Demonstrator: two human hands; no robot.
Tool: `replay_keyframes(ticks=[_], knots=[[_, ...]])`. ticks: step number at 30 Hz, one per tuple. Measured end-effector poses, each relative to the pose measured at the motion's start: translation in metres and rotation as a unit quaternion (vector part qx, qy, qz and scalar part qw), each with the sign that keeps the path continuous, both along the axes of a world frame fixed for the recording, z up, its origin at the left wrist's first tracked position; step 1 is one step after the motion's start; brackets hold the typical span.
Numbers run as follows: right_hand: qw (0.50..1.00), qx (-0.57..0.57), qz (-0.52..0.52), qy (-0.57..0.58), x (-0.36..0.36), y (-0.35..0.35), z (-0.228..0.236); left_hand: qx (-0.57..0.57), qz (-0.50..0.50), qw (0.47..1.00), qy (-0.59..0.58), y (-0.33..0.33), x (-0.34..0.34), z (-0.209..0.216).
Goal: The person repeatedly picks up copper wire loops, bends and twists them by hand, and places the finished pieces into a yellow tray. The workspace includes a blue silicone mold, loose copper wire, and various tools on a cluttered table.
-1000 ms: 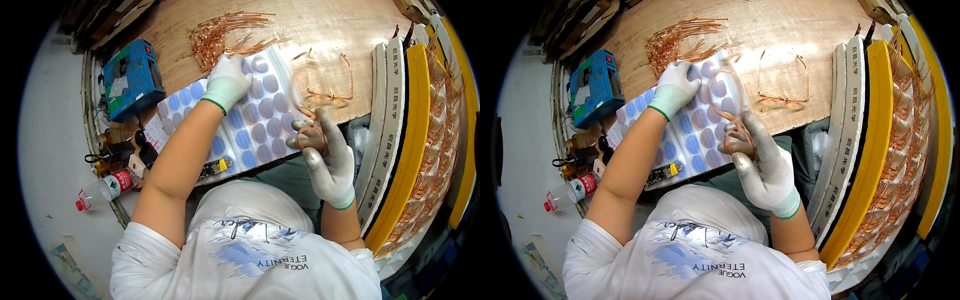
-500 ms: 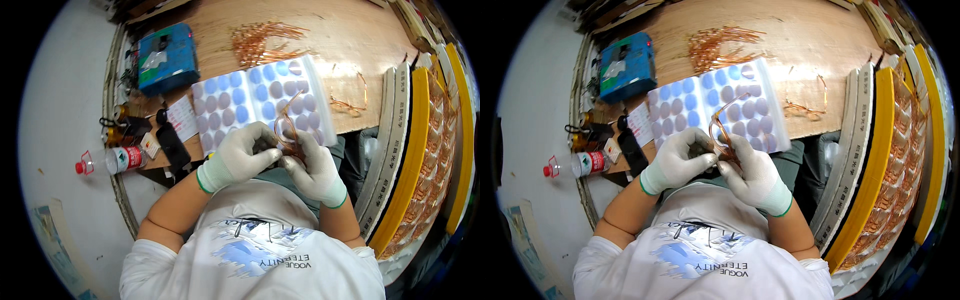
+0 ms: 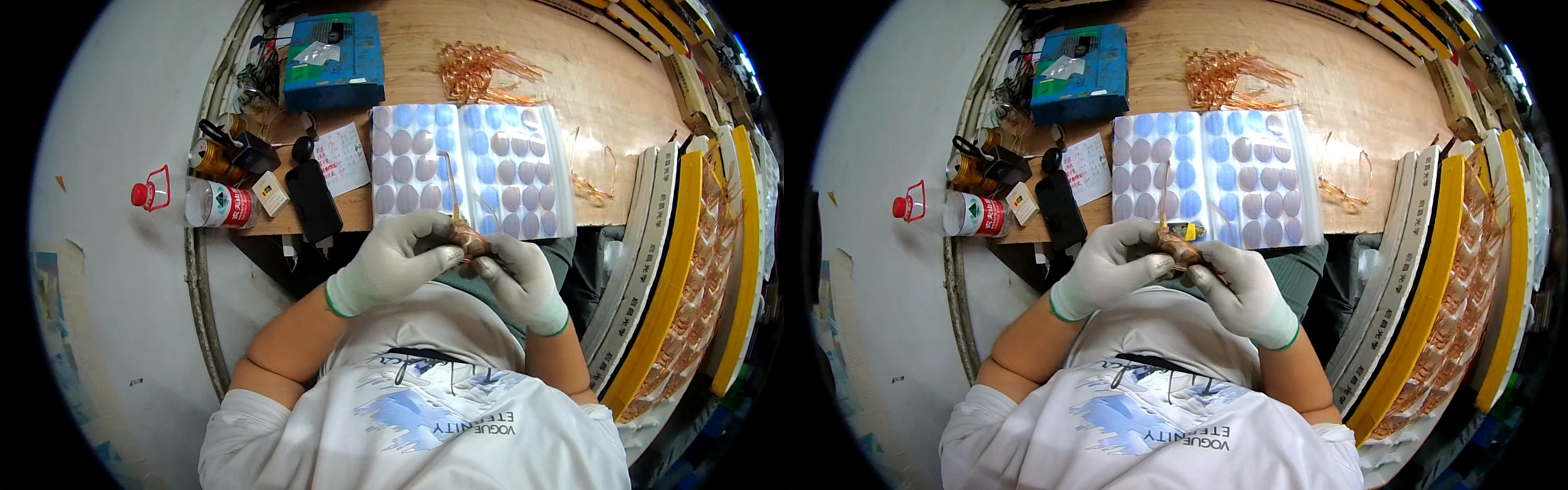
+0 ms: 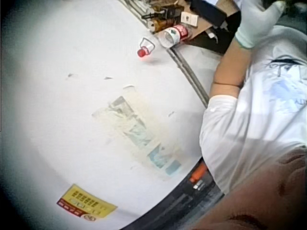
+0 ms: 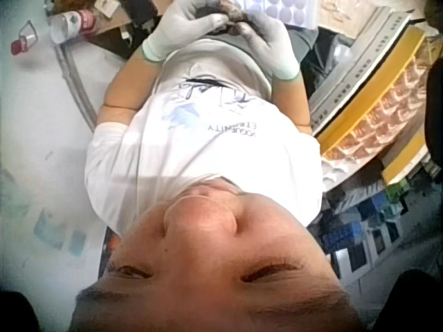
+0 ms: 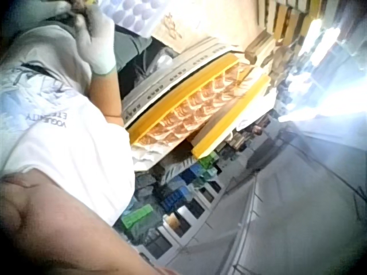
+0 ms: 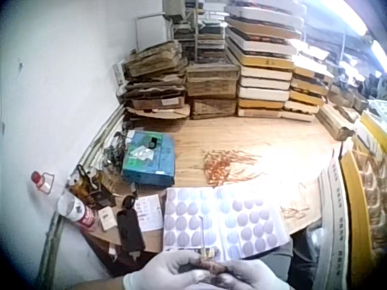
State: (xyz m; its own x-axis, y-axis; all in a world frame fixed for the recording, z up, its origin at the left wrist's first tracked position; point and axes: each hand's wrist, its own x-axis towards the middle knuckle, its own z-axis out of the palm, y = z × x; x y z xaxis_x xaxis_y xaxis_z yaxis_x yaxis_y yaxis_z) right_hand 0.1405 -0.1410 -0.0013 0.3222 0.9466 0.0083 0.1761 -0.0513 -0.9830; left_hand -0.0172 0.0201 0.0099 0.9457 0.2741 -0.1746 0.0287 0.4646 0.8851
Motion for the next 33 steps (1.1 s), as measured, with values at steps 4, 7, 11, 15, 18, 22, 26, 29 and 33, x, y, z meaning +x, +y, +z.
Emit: replay_keyframes(ticks=[4,7,11,15,18,22,26,29,33], knots=[[0.999,-0.006,-0.034,-0.024,-0.013,-0.001,0.013,-0.006,0.025,0.999,-0.044,-0.009,0.003,-0.016],[0.998,-0.008,-0.042,-0.046,-0.011,-0.005,0.012,0.021,0.025,0.999,-0.023,-0.01,0.004,-0.016],[0.999,0.002,-0.05,-0.017,-0.008,-0.008,0.003,0.033,0.018,0.999,-0.016,-0.009,0.002,-0.013],[0.995,0.023,-0.08,-0.063,-0.012,0.0,0.002,0.092,0.059,0.993,-0.031,-0.014,0.004,-0.021],[0.997,0.029,-0.06,-0.029,-0.001,-0.004,-0.004,0.076,0.059,0.995,-0.013,-0.021,0.004,-0.01],[0.999,-0.006,-0.044,0.023,0.006,-0.004,0.004,0.179,0.04,0.983,0.015,-0.026,0.002,-0.014],[0.996,0.0,-0.055,-0.072,0.0,0.002,0.0,0.047,0.108,0.993,-0.008,-0.032,0.01,-0.019],[0.999,0.016,-0.039,-0.024,0.001,-0.003,-0.006,-0.039,0.084,0.995,-0.02,-0.025,0.012,-0.016],[0.999,0.034,-0.022,0.016,0.005,-0.01,-0.005,-0.053,0.062,0.996,-0.031,-0.029,0.011,-0.014]])
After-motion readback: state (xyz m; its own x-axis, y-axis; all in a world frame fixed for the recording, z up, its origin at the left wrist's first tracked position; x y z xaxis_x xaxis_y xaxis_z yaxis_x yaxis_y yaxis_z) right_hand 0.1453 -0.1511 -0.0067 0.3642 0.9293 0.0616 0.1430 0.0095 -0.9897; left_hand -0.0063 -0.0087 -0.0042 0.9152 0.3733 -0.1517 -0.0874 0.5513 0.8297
